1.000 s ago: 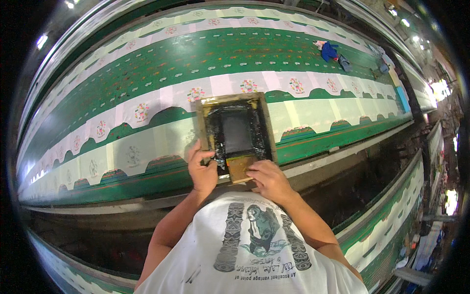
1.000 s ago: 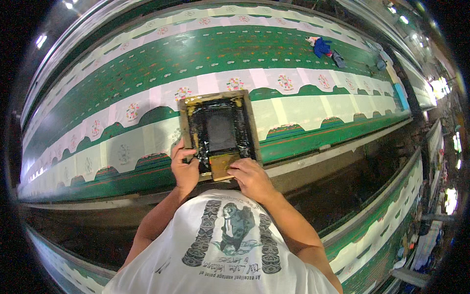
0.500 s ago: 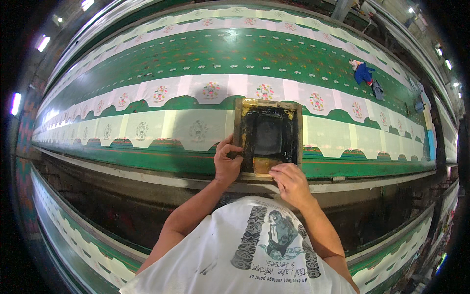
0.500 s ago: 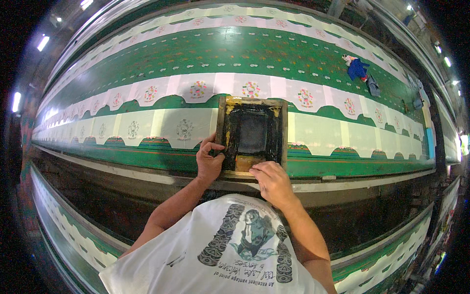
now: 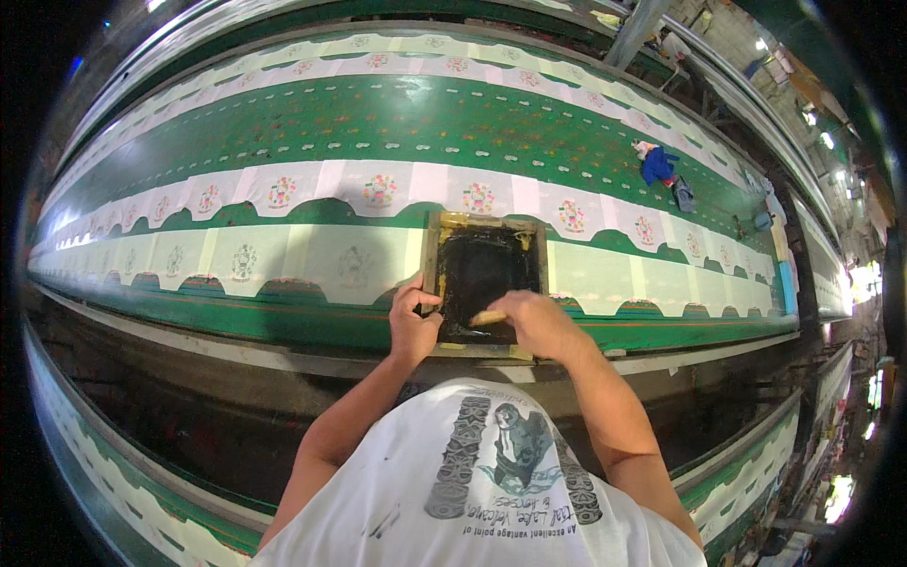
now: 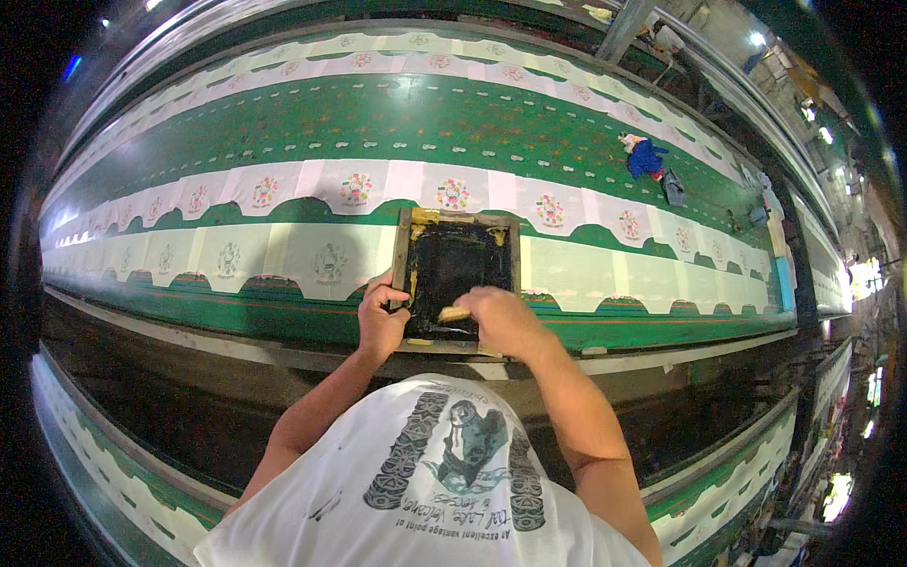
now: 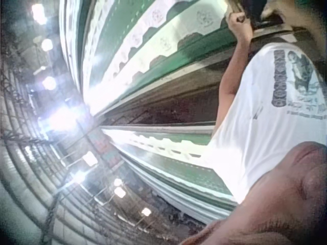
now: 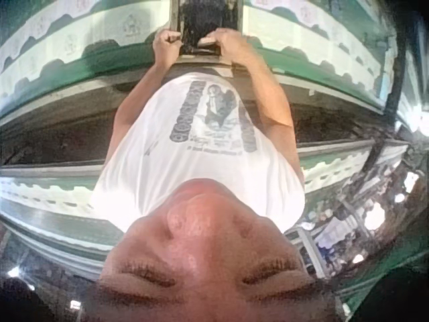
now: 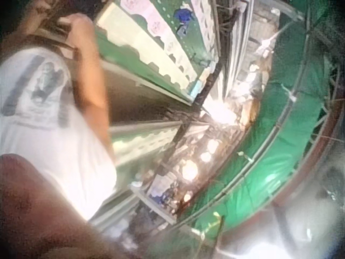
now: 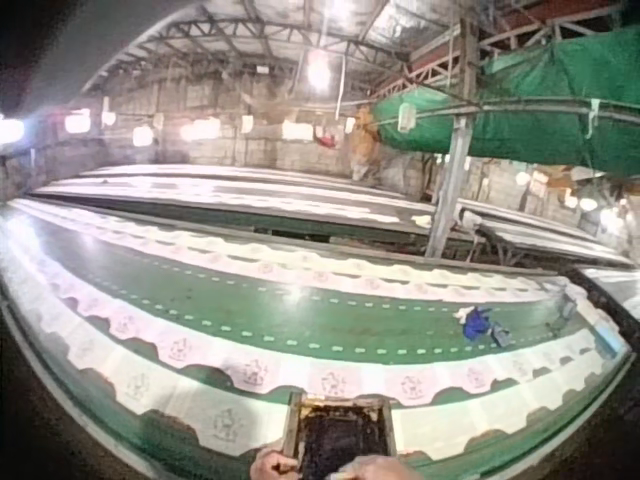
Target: The person uses a wooden squeegee to spread dark ink across a screen-printing frame and repeatedly presses it onto a long roll of patterned fabric moving on a conveyor. The person repositions the frame along the fabric and continues the printing process.
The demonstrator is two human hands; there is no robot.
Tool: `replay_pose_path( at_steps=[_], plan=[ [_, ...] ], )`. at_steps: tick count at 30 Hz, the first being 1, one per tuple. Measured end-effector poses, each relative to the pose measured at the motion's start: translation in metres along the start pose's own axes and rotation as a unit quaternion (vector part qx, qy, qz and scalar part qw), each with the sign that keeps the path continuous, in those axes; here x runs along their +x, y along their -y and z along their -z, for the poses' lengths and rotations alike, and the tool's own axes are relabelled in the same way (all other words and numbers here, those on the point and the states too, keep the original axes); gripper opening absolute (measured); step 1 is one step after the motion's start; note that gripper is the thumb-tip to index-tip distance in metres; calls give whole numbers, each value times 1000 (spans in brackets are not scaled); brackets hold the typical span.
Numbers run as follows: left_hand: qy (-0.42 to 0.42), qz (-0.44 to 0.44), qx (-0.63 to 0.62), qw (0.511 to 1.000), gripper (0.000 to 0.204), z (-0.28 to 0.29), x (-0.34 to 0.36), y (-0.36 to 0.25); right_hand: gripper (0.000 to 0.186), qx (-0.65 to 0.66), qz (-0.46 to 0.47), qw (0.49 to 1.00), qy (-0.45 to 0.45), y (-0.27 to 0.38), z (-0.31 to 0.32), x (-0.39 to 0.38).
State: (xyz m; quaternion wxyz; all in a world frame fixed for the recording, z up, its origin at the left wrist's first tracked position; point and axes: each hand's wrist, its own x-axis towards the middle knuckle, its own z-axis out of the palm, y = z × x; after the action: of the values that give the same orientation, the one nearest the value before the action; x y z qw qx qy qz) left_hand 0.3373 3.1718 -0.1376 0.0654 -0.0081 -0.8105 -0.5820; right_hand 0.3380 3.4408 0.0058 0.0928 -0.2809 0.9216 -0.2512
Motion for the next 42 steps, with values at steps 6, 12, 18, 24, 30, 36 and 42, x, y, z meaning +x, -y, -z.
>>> replay_pose_path(
  at_steps=[6, 12, 18, 24, 30, 36, 42],
  plan=[
    [13, 1, -42, 999, 25, 8, 7, 5, 44, -12, -32, 997, -64, -36, 12, 65],
    [66, 72, -66, 993, 27, 22, 15, -12, 47, -23, -61, 989, -133, -59, 6, 104],
    [73, 78, -65, 992, 30, 26, 16, -16, 47, -65, -37, 987, -144, -45, -17, 78],
    [60, 68, -105, 990, 31, 21, 14, -9, 54, -76, -30, 987, -137, 5, -36, 24],
    [38, 49, -110, 992, 33, 14, 9, -10, 57, -64, -42, 990, -119, 42, -51, -17],
    [4, -38, -5, 999, 37, 6, 5, -9, 54, -31, -49, 993, -98, 51, -57, -34],
    [19, -33, 14, 999, 44, 8, 5, -10, 36, 30, -80, 978, -190, 43, -53, -56]
  ],
)
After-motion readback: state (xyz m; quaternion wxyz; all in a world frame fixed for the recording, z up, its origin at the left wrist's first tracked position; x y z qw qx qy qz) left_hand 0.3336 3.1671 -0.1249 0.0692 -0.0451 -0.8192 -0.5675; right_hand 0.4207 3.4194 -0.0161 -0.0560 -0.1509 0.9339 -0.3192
